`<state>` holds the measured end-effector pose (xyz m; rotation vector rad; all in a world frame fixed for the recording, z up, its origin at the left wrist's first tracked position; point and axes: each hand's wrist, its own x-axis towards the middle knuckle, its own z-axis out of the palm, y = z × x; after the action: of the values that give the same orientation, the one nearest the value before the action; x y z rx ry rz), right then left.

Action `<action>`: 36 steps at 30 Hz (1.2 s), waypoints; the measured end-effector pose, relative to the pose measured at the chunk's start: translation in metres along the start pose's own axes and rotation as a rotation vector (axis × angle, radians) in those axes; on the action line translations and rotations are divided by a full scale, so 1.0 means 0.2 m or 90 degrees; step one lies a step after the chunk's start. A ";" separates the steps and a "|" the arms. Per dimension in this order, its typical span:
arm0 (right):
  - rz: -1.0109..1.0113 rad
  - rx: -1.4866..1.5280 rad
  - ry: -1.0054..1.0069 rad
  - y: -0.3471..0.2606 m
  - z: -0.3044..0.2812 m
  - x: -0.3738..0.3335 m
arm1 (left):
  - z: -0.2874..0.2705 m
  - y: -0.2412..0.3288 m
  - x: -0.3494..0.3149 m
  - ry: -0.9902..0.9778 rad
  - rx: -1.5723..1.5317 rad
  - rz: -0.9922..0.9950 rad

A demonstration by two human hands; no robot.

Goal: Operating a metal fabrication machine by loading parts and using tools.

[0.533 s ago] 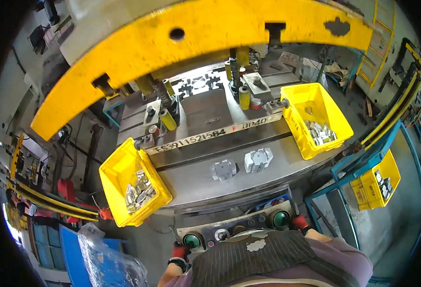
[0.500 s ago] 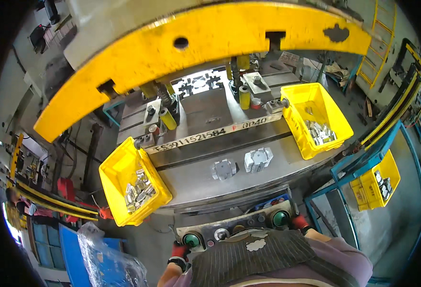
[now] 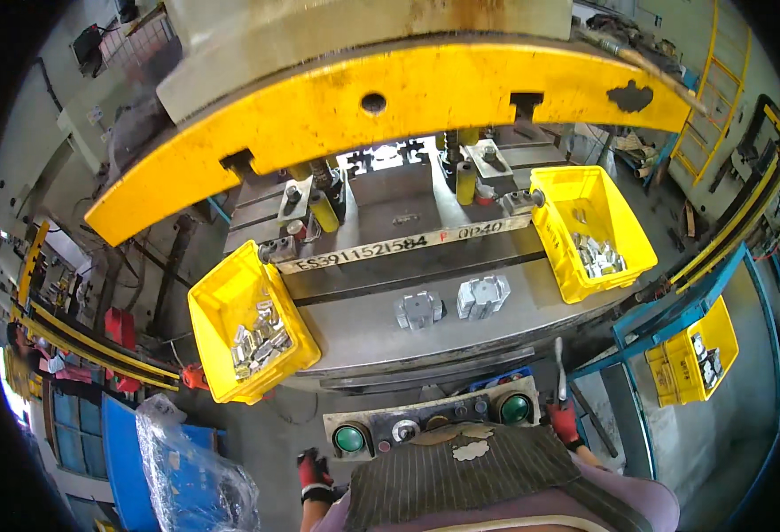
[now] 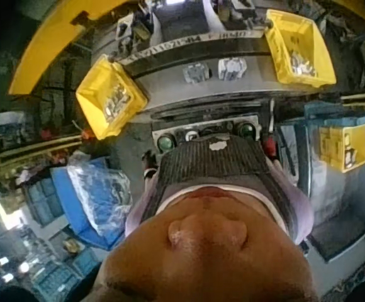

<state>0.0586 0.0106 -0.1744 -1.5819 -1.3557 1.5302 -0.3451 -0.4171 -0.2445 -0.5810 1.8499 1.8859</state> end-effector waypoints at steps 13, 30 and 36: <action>-0.721 -0.306 -0.073 -1.70 1.08 0.30 | 0.65 0.97 -0.42 0.046 -0.186 0.419; -0.305 0.339 -0.308 -1.61 0.94 0.34 | 2.27 1.61 -0.28 -0.513 0.359 0.684; -0.348 0.300 -0.177 -1.20 0.49 0.28 | 2.56 1.73 0.07 -0.469 0.471 0.703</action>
<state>-0.1093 0.1192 -0.0017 -0.6612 -1.2985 1.5897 -0.5535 0.0910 0.0400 1.4170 2.1901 1.3172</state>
